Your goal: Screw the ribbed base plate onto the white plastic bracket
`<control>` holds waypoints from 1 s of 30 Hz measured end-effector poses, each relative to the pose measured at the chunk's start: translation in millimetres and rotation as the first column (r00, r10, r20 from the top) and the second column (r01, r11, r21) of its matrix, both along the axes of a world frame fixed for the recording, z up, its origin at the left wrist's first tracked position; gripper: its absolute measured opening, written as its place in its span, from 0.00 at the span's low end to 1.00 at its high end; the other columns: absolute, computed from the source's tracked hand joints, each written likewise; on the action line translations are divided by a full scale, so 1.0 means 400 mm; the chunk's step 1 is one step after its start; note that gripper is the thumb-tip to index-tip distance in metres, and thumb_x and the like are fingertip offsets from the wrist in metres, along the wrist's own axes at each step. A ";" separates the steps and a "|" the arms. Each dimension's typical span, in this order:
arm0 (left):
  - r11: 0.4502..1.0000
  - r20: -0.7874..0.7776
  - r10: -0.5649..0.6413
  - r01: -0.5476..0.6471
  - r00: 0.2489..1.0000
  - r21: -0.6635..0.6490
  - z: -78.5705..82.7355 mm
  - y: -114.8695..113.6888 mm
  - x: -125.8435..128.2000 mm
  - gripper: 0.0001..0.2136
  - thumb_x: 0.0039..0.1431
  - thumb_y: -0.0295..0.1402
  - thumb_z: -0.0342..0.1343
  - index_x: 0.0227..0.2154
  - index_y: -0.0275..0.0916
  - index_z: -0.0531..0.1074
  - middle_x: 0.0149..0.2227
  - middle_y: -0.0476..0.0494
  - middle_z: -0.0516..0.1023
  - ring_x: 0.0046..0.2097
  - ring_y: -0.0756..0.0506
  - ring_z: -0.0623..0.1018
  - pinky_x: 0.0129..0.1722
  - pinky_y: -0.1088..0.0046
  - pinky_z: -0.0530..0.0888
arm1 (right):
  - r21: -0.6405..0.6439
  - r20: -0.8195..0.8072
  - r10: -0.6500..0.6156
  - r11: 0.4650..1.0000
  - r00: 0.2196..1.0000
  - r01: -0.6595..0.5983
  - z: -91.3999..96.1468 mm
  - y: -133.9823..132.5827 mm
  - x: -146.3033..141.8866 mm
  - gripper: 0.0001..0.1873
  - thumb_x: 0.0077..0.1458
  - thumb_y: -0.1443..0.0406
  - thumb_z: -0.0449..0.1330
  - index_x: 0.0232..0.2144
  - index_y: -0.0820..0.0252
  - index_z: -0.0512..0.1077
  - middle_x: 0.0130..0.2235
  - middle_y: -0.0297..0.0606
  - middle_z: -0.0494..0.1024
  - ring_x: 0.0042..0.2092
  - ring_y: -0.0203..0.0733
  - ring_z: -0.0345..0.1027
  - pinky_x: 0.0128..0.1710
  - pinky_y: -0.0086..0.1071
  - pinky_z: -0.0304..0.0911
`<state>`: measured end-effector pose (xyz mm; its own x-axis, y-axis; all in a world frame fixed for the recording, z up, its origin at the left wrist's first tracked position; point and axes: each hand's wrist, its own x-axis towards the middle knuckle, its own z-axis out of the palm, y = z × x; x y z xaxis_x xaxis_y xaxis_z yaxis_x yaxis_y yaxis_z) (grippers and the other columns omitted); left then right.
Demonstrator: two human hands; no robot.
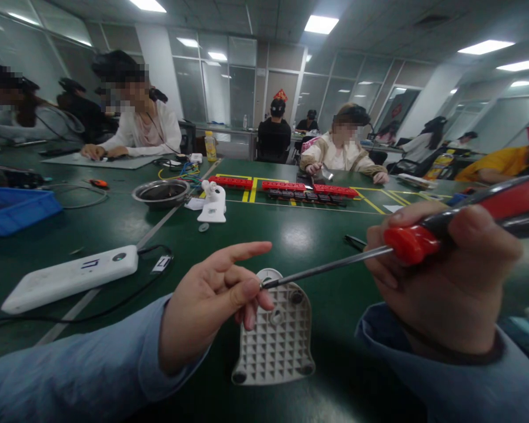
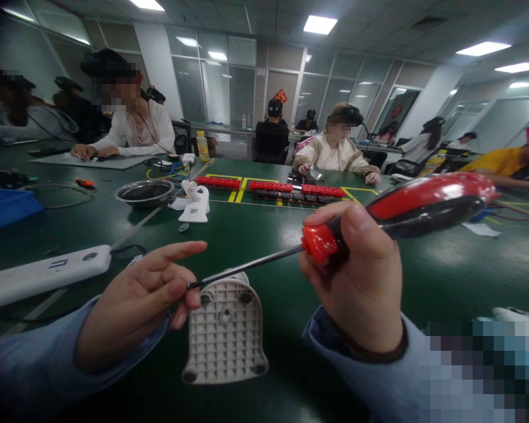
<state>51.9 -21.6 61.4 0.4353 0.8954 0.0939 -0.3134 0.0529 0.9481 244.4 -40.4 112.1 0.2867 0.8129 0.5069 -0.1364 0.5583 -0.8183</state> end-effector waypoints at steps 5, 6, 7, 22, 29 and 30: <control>1.000 -0.014 0.011 -0.011 1.000 0.001 -0.002 0.000 0.000 0.15 0.46 0.30 0.59 0.40 0.42 0.69 0.19 0.51 0.75 0.16 0.55 0.70 0.17 0.83 0.67 | -0.025 -0.020 0.011 1.000 1.000 -0.011 -0.003 0.007 0.000 0.12 0.41 0.55 0.59 0.17 0.58 0.70 0.11 0.27 0.55 0.12 0.29 0.46 0.06 0.20 0.43; 1.000 -0.018 0.011 -0.011 1.000 -0.008 -0.001 0.000 0.001 0.16 0.46 0.29 0.59 0.40 0.42 0.69 0.19 0.51 0.75 0.16 0.54 0.70 0.17 0.83 0.67 | -0.029 -0.022 0.013 1.000 1.000 -0.013 -0.004 0.008 0.000 0.12 0.40 0.55 0.59 0.17 0.58 0.70 0.11 0.27 0.56 0.12 0.29 0.46 0.06 0.20 0.43; 1.000 -0.021 0.014 -0.014 1.000 -0.014 0.000 0.000 0.001 0.16 0.45 0.29 0.59 0.40 0.41 0.69 0.19 0.51 0.75 0.16 0.54 0.70 0.16 0.83 0.66 | -0.031 -0.023 0.015 0.999 1.000 -0.015 -0.005 0.009 -0.001 0.13 0.40 0.55 0.60 0.17 0.58 0.70 0.11 0.27 0.56 0.12 0.29 0.46 0.06 0.20 0.42; 0.989 -0.125 0.145 -0.140 0.981 0.051 -0.003 0.012 0.004 0.18 0.44 0.25 0.58 0.41 0.37 0.67 0.19 0.49 0.76 0.19 0.50 0.74 0.18 0.78 0.71 | 0.170 0.144 0.089 0.979 0.986 -0.113 -0.021 0.007 0.001 0.08 0.46 0.61 0.56 0.21 0.58 0.70 0.14 0.29 0.63 0.13 0.30 0.53 0.08 0.22 0.45; 0.987 -0.118 0.052 -0.033 0.992 0.160 -0.005 0.022 -0.010 0.23 0.48 0.44 0.54 0.45 0.36 0.64 0.25 0.42 0.77 0.20 0.46 0.74 0.18 0.74 0.69 | 0.037 0.033 0.091 0.995 0.995 -0.092 -0.024 0.029 0.001 0.09 0.44 0.59 0.57 0.19 0.57 0.68 0.13 0.27 0.58 0.14 0.29 0.49 0.08 0.21 0.44; 0.986 -0.104 0.055 -0.038 0.993 0.162 -0.005 0.024 -0.012 0.24 0.48 0.47 0.52 0.45 0.37 0.63 0.26 0.42 0.77 0.19 0.47 0.74 0.17 0.74 0.68 | 0.019 0.035 0.078 0.997 0.996 -0.079 -0.024 0.032 0.004 0.10 0.44 0.58 0.56 0.19 0.57 0.68 0.13 0.26 0.57 0.14 0.29 0.48 0.09 0.21 0.43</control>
<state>46.9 -12.0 59.5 0.4090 0.8921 0.1920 -0.2080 -0.1137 0.9715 246.0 -27.6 102.4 0.2047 0.8217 0.5318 -0.1527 0.5635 -0.8119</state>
